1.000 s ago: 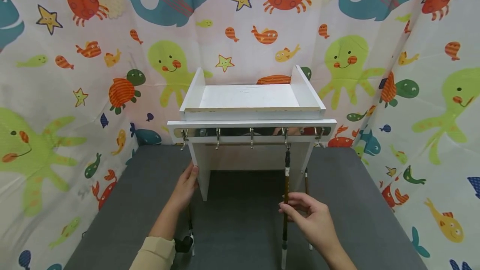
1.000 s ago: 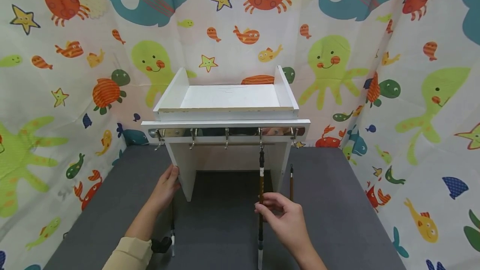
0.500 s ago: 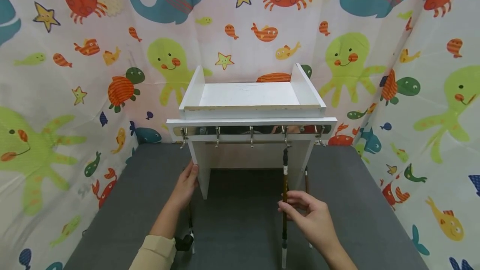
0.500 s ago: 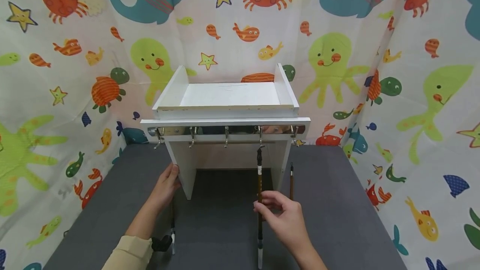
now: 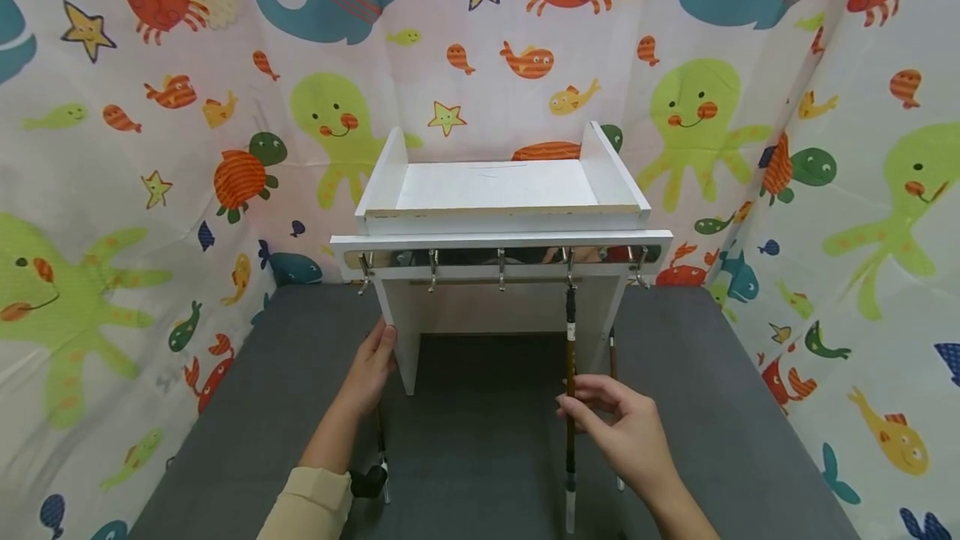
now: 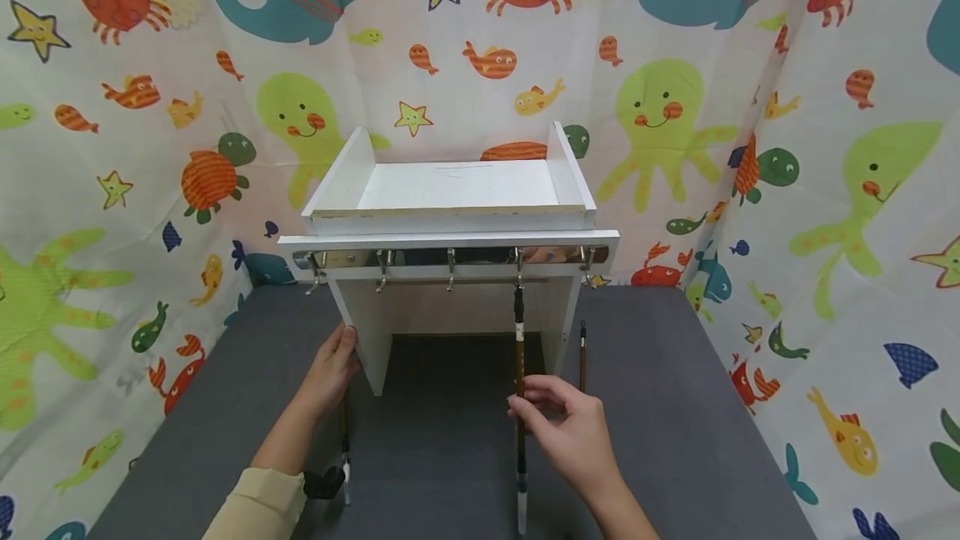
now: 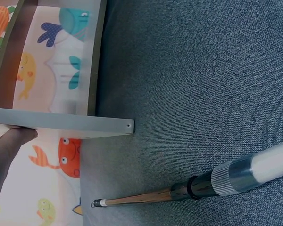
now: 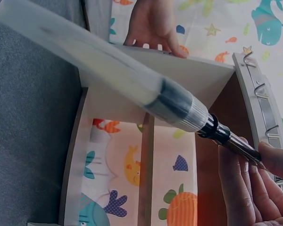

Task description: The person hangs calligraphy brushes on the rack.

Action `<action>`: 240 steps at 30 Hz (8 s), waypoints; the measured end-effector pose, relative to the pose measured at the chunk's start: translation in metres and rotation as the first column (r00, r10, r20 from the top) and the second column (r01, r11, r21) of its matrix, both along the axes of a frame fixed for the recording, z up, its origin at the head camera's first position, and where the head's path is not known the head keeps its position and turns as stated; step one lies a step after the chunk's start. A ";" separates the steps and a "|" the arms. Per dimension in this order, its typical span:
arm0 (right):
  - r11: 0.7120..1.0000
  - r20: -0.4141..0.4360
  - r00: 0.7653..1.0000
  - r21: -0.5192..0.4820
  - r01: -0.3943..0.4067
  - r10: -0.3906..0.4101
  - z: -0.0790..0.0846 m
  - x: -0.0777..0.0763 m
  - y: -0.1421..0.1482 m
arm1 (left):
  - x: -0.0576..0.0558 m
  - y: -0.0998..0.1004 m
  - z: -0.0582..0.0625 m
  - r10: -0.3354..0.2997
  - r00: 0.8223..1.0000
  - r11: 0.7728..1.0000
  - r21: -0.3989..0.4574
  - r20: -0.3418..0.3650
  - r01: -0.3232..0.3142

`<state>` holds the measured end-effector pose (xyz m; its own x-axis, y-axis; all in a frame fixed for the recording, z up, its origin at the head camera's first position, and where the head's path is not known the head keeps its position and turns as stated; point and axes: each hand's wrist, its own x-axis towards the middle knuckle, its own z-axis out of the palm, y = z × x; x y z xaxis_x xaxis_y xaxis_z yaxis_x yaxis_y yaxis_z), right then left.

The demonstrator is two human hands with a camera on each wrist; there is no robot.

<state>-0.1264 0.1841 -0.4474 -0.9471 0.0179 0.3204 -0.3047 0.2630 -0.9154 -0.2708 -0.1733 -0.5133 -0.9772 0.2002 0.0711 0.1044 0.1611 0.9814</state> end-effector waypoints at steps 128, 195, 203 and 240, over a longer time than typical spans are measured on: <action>0.977 -0.185 0.983 0.205 0.051 -0.012 -0.061 -0.075 0.028 | -0.002 0.002 -0.003 0.002 1.000 0.999 0.034 0.012 -0.002; 0.885 -0.001 0.887 0.052 0.462 -0.463 -0.022 -0.042 0.048 | -0.002 -0.002 -0.005 0.019 1.000 0.999 0.026 -0.008 -0.019; 0.878 -0.174 0.862 -0.027 0.479 -0.475 0.007 -0.015 0.029 | -0.002 -0.001 -0.005 0.011 1.000 1.000 0.023 -0.023 -0.010; 0.992 -0.231 0.966 -0.012 -0.124 0.118 -0.028 -0.001 -0.056 | -0.001 -0.001 -0.008 0.010 1.000 0.999 0.032 -0.017 -0.009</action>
<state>-0.1276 0.1279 -0.4752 -0.8437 -0.0809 0.5306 -0.5357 0.1878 -0.8232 -0.2722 -0.1746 -0.5216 -0.9776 0.1881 0.0946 0.1204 0.1307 0.9841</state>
